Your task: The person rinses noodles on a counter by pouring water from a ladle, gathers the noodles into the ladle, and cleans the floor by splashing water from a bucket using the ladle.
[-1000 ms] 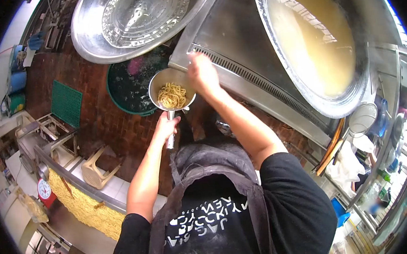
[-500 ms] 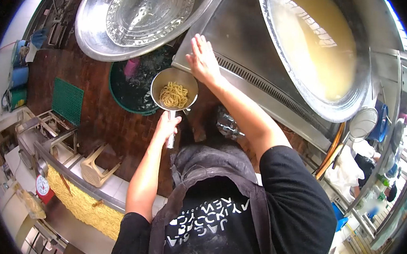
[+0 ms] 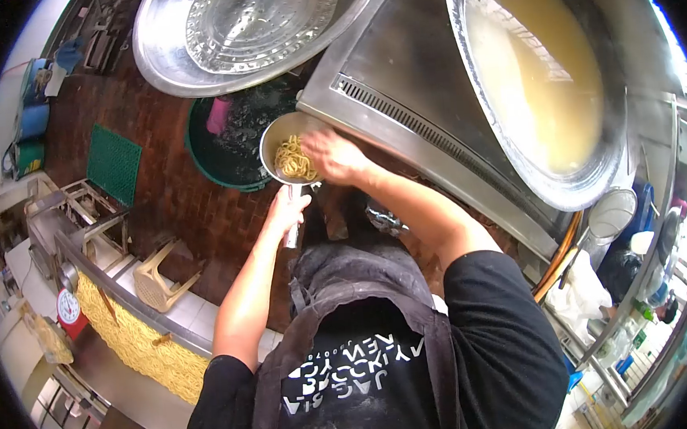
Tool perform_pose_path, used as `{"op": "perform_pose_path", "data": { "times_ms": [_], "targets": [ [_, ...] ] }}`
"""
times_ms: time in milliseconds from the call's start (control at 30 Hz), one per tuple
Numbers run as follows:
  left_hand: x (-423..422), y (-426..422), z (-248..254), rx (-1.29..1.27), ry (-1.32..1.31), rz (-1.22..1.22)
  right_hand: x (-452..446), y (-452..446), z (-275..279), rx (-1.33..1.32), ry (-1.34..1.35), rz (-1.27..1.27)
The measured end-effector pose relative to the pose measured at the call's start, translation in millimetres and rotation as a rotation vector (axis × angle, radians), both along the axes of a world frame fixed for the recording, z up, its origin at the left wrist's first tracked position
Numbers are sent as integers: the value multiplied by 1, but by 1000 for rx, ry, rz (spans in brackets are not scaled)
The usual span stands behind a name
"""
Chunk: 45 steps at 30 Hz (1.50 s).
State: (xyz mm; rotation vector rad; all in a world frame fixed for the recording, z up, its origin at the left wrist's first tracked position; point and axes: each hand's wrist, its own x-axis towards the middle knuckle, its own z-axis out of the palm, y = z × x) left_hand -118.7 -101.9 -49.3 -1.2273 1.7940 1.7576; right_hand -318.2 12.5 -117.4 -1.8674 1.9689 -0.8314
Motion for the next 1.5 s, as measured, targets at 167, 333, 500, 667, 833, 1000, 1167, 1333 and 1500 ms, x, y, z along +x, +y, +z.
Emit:
{"op": "perform_pose_path", "data": {
  "times_ms": [167,333,500,667,833,1000,1167,1333,1500],
  "targets": [
    [10,2,-22,-20,-21,-7,7,-3,66,-2,254,-293],
    [11,2,-17,-51,-26,-15,3,-13,30,584,394,269],
    [17,7,-30,-57,-41,-34,5,-14,34,338,463,-25],
    [17,8,-31,-123,14,-62,8,-18,36,240,358,32],
    [17,9,-41,-37,-10,-38,9,-21,21,500,-162,120],
    [46,8,-47,101,-2,191,-26,-31,48,-180,-37,-472],
    [90,-11,-23,-134,90,325,-45,-49,0,7,96,-949],
    [96,-95,3,132,220,700,-40,-81,1,159,249,-1095],
    [104,-170,0,160,320,718,-39,-89,0,181,316,-1165]
  ]
}}
